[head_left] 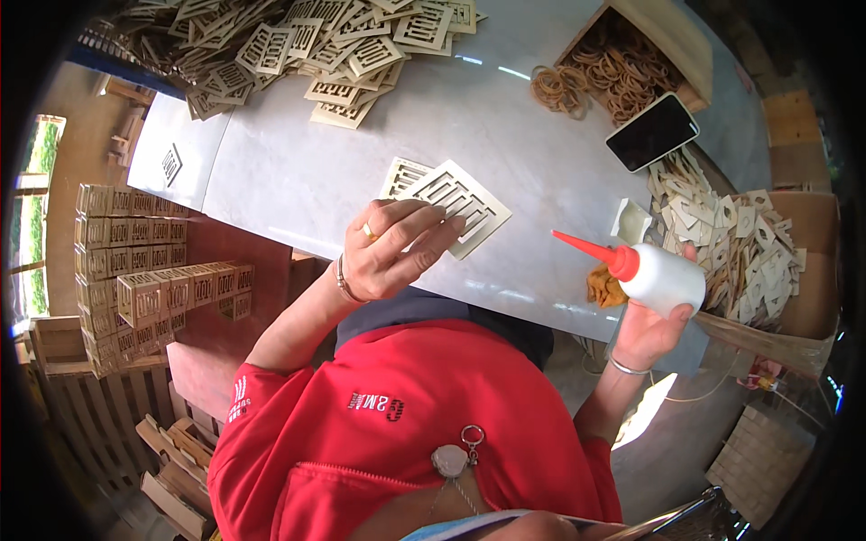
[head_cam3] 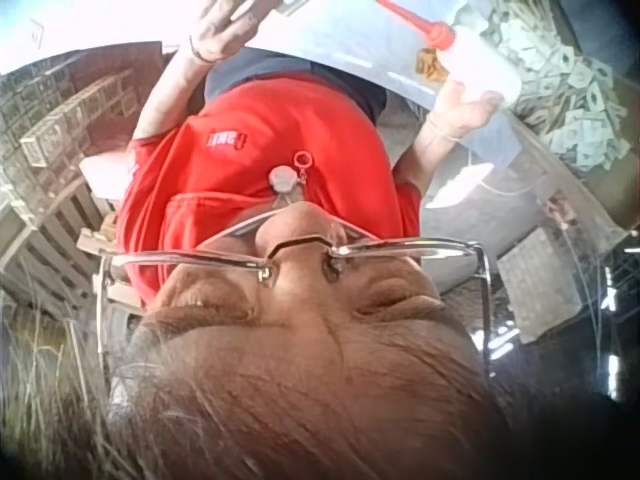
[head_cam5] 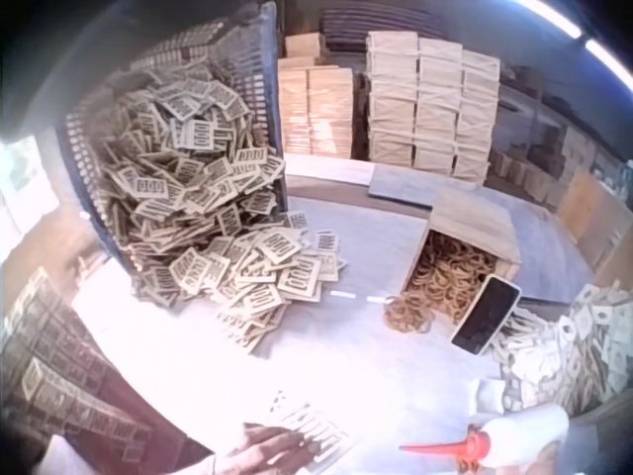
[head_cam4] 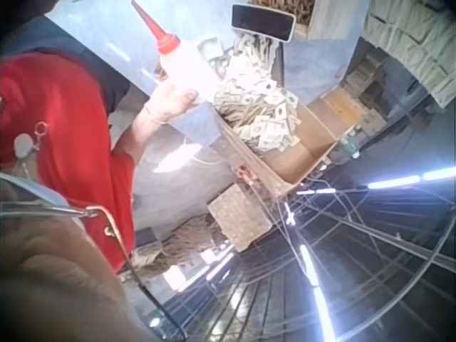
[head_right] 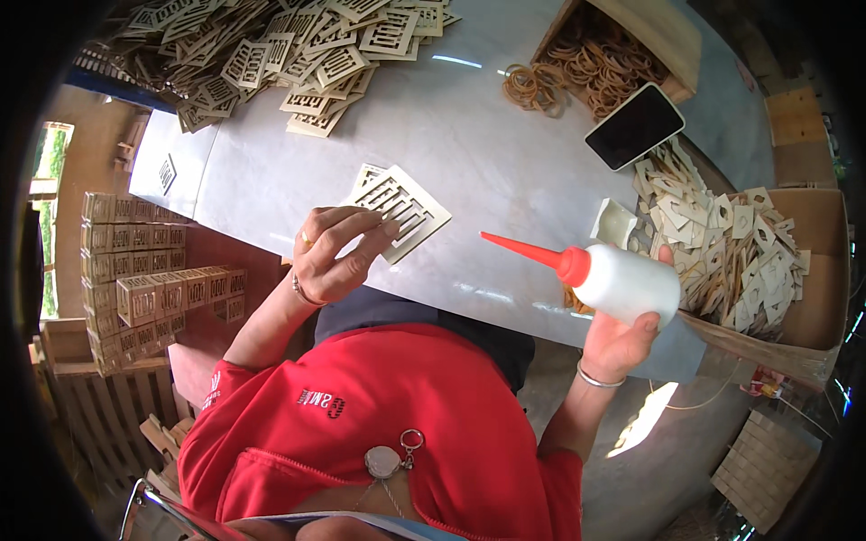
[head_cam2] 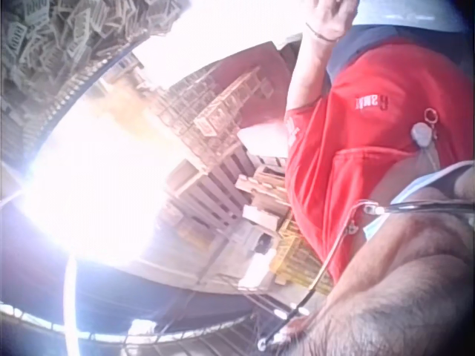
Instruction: Applying glue to wooden panels and assembling them into small boxes.
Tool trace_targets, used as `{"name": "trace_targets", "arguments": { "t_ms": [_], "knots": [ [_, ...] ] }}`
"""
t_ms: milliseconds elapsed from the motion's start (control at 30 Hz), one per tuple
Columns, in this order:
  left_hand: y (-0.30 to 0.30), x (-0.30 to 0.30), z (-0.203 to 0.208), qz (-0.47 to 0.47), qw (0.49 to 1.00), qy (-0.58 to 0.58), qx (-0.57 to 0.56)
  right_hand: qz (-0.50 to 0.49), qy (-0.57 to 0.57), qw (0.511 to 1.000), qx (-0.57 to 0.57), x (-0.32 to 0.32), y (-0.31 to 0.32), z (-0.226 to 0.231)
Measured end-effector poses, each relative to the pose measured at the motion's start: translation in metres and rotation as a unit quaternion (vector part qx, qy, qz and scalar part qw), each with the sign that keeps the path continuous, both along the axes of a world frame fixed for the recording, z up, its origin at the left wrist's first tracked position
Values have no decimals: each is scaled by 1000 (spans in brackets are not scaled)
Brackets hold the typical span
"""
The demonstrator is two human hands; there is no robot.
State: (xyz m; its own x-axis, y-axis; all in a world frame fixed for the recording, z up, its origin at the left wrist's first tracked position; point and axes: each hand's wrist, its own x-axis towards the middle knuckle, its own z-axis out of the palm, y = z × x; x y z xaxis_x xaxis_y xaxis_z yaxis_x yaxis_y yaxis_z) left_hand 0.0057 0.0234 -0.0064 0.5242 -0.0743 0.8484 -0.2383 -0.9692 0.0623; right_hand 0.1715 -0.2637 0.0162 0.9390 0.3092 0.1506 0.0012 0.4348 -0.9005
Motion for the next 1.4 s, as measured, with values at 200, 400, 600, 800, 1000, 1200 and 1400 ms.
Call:
{"name": "trace_targets", "arguments": {
  "t_ms": [200,400,600,800,1000,1200,1400],
  "knots": [
    [-24,-10,18,-61,674,307,-669,0,-82,995,-57,-16,26,21],
    [-27,-14,30,-94,617,347,-700,39,-147,982,-109,-21,41,30],
    [-31,-16,29,-96,630,355,-683,48,-157,981,-107,-25,53,38],
    [-31,-17,28,-88,632,356,-682,55,-175,976,-115,-26,52,39],
    [-34,-17,26,-83,630,339,-693,55,-196,969,-138,-26,47,44],
    [-32,-18,26,-74,632,350,-688,48,-197,969,-143,-26,40,45],
    [-30,-19,26,-79,612,336,-712,28,-198,966,-160,-23,29,45]
  ]
}}
